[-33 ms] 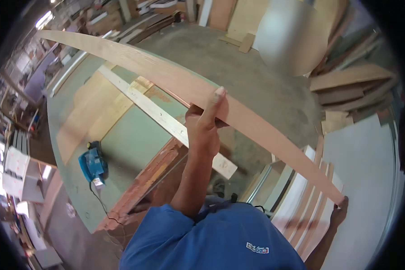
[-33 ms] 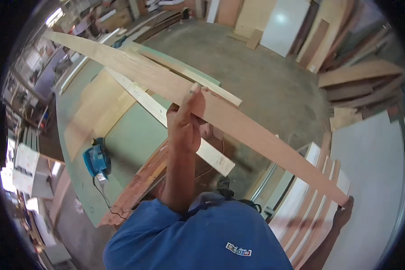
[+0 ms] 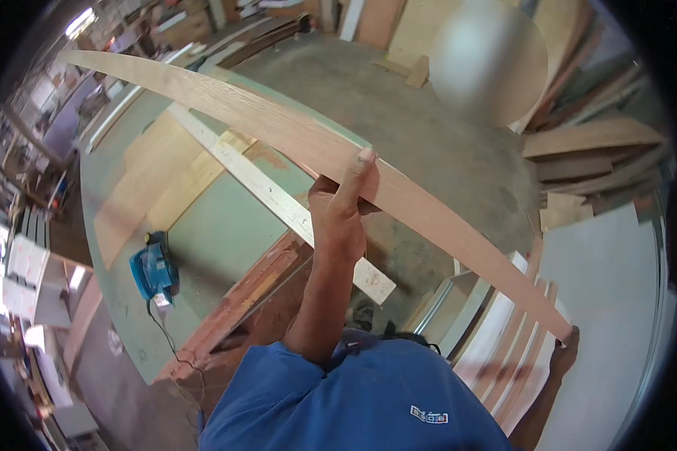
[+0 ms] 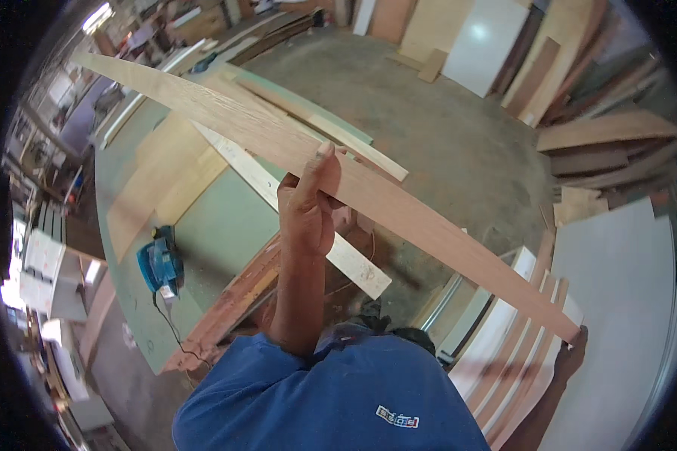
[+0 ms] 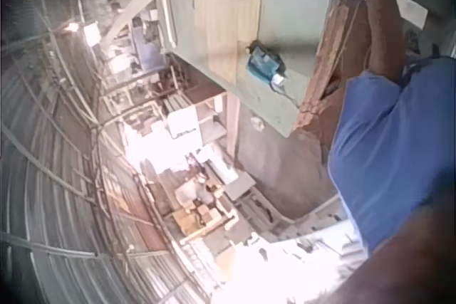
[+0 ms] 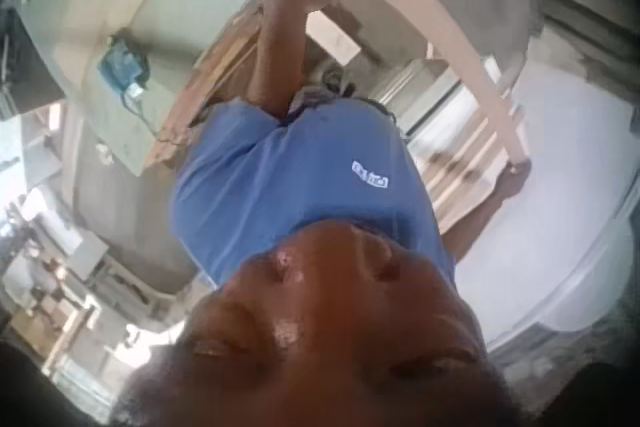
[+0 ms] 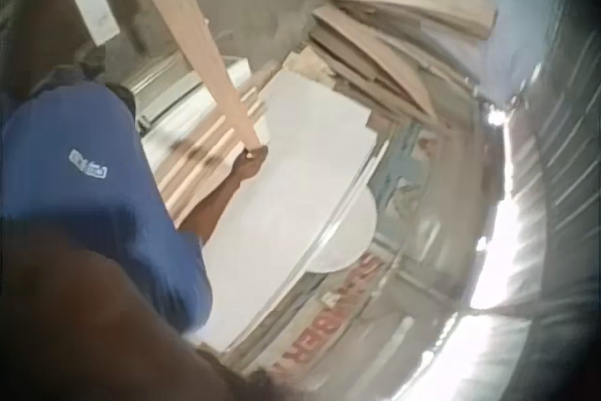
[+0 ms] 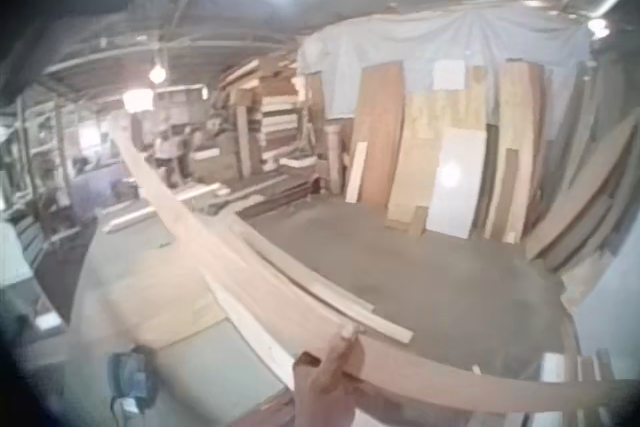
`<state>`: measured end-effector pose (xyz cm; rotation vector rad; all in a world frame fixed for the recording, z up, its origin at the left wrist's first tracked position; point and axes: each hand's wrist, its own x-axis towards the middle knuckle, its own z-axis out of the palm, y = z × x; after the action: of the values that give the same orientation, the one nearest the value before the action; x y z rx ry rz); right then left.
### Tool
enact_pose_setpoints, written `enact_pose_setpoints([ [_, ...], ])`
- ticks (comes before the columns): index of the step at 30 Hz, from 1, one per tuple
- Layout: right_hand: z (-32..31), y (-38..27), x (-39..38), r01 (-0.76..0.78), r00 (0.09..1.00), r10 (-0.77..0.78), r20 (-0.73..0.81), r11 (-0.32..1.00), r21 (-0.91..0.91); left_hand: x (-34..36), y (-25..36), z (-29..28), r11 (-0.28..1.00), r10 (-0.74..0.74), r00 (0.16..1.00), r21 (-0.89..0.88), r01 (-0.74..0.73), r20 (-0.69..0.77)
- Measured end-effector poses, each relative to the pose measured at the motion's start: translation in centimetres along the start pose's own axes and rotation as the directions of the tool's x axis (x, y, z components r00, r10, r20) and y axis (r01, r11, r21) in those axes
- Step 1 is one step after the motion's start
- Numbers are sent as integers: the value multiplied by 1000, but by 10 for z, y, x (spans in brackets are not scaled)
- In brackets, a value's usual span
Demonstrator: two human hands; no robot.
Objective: The person uses a square and a pencil to mark a piece of wood on a workbench, then moves several long boards to different positions in the workshop, and eventually picks up a sander from the floor.
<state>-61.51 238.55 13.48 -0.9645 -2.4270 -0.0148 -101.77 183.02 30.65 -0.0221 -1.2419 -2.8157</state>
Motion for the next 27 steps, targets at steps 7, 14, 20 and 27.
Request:
enact_pose_setpoints([
  [7,173,-96,212,319,935,-320,155,947,36,70,-40,-22,999,33,940,24,-26,-340],
  [14,377,-180,433,444,833,-476,282,879,172,130,-116,13,987,159,823,114,-116,-545],
  [20,510,-308,598,588,665,-712,226,686,428,175,-180,46,964,264,692,160,-213,-672],
  [27,535,-523,687,620,520,-833,188,520,587,201,-183,74,900,406,352,302,-315,-843],
])
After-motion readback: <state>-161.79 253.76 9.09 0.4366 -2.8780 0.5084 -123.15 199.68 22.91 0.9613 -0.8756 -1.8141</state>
